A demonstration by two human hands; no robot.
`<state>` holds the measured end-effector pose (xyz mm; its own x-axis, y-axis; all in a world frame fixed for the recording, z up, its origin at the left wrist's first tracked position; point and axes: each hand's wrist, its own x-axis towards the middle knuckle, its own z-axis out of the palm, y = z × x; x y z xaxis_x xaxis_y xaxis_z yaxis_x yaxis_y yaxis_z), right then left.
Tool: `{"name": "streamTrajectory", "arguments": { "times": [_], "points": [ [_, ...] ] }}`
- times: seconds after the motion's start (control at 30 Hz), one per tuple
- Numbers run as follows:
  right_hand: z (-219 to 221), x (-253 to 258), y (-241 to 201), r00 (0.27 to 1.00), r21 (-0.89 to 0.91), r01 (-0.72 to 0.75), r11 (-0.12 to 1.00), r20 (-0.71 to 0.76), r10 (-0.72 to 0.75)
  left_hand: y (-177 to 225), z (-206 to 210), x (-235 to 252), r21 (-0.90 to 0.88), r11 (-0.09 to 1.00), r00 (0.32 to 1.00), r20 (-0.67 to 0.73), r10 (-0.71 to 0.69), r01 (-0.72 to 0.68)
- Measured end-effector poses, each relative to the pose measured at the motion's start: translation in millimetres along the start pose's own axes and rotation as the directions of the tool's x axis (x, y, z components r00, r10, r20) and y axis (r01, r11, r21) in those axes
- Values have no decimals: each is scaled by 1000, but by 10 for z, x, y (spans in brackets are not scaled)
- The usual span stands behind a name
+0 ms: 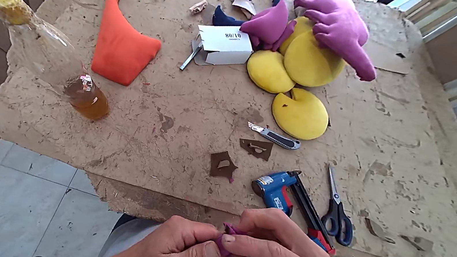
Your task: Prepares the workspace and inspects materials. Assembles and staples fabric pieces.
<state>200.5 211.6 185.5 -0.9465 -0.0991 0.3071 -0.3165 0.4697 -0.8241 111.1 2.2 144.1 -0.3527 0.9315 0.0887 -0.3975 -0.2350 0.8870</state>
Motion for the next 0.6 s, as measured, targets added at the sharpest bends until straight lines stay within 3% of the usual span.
{"name": "streamTrajectory", "arguments": {
  "times": [0.13, 0.27, 0.33, 0.6],
  "points": [
    [40, -33, 25, 995, -48, 24, 999, -92, -29, -75, -40, 16, -12, 1000, 1000, 1, 27, -27],
    [73, -8, 51, 986, 264, -29, 964, -149, 70, -33, -73, 42, -105, 994, 998, 55, 42, -36],
    [68, 22, 56, 986, 335, -37, 942, -138, 88, -13, -88, 60, -152, 988, 997, 68, 40, -29],
    [33, 114, 99, 990, 335, -39, 941, -113, 82, 49, -135, 90, -194, 981, 997, 80, -8, 23]
  ]
}}
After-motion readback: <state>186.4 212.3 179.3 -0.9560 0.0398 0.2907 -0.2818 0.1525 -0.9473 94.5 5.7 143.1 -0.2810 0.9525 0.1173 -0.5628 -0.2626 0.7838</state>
